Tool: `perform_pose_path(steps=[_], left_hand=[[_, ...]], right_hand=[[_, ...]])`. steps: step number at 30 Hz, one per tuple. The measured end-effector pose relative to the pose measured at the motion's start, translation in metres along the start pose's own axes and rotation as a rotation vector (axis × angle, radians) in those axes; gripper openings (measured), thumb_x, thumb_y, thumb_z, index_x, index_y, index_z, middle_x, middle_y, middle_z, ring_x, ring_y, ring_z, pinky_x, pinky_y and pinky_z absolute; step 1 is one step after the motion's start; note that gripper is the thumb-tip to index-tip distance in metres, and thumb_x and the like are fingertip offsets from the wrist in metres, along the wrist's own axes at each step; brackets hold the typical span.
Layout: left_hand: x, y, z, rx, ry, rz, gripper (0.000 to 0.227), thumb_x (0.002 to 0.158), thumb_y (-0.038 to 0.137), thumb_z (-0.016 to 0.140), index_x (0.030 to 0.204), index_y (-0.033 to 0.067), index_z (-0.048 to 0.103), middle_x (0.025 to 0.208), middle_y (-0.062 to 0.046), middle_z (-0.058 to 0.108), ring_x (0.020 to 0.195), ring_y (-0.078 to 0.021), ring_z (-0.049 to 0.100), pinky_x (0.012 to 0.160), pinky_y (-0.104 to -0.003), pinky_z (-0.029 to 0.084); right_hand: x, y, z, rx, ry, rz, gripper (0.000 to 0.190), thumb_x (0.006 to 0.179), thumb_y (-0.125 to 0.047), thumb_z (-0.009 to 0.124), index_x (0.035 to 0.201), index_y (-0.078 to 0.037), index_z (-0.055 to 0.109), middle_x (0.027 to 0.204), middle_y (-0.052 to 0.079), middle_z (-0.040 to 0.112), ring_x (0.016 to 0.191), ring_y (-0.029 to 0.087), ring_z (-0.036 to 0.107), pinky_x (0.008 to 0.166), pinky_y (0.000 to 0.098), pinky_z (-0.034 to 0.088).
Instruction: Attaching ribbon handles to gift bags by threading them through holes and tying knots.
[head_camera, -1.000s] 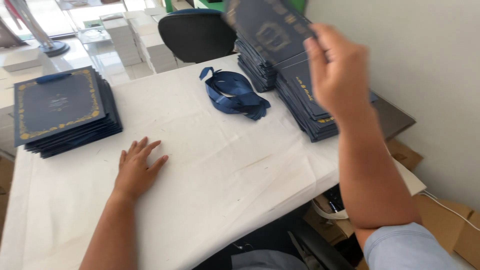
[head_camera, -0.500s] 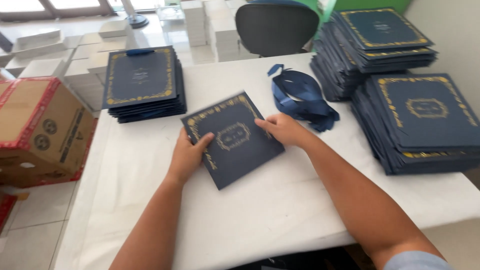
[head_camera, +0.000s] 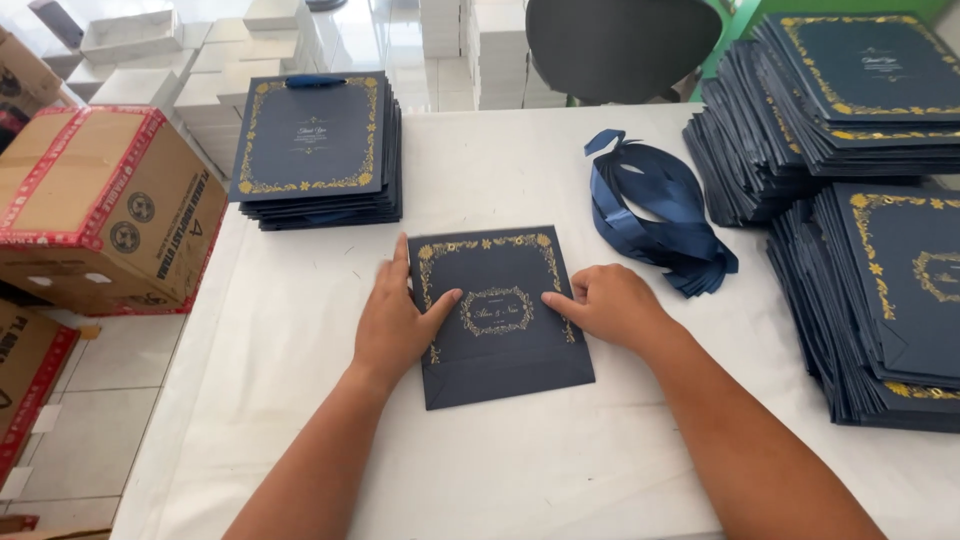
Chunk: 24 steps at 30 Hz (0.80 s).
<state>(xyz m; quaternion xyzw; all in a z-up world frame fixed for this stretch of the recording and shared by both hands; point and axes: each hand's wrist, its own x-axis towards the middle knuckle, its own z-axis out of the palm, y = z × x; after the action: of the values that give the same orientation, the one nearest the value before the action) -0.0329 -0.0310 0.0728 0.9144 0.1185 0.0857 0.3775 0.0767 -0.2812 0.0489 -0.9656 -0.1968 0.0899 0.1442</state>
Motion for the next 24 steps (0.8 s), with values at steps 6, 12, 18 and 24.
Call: perform_pose_path(steps=[6, 12, 18, 24], left_hand=[[0.000, -0.004, 0.013, 0.370, -0.111, 0.442, 0.067, 0.101, 0.040, 0.052, 0.160, 0.0149, 0.033, 0.163, -0.021, 0.027, 0.152, -0.0429, 0.016, 0.121, -0.056, 0.013], [0.004, -0.047, 0.052, 0.486, -0.131, 0.706, 0.074, 0.099, 0.064, 0.044, 0.160, 0.0243, 0.030, 0.166, -0.013, 0.020, 0.153, -0.0322, 0.011, 0.122, -0.049, 0.002], [0.004, -0.049, 0.053, 0.523, -0.106, 0.733, 0.075, 0.099, 0.066, 0.044, 0.160, 0.0254, 0.030, 0.166, -0.013, 0.019, 0.152, -0.0330, 0.011, 0.122, -0.049, 0.002], [0.005, -0.042, 0.043, 0.475, -0.284, 0.618, 0.077, 0.094, 0.066, 0.054, 0.158, 0.0292, 0.033, 0.165, -0.011, 0.019, 0.152, -0.0336, 0.009, 0.119, -0.051, 0.004]], right_hand=[[-0.010, -0.011, 0.004, -0.005, 0.354, -0.435, 0.081, 0.093, -0.061, 0.056, 0.153, -0.009, 0.039, 0.152, 0.025, 0.043, 0.143, 0.041, 0.039, 0.120, 0.0558, 0.028], [-0.009, -0.021, 0.040, -0.128, -0.039, -0.489, 0.094, 0.099, -0.065, 0.041, 0.161, -0.004, 0.005, 0.170, 0.016, -0.001, 0.156, 0.032, -0.008, 0.123, 0.0460, -0.003], [0.015, 0.006, 0.033, 0.066, 0.535, -0.508, 0.039, 0.098, -0.029, 0.063, 0.126, -0.003, 0.065, 0.120, 0.016, 0.068, 0.114, 0.035, 0.059, 0.103, 0.0477, 0.043], [0.051, 0.079, 0.028, -0.274, 0.687, -0.007, 0.056, 0.103, -0.042, 0.052, 0.143, -0.002, 0.055, 0.137, 0.017, 0.060, 0.117, 0.037, 0.053, 0.092, 0.0517, 0.043]])
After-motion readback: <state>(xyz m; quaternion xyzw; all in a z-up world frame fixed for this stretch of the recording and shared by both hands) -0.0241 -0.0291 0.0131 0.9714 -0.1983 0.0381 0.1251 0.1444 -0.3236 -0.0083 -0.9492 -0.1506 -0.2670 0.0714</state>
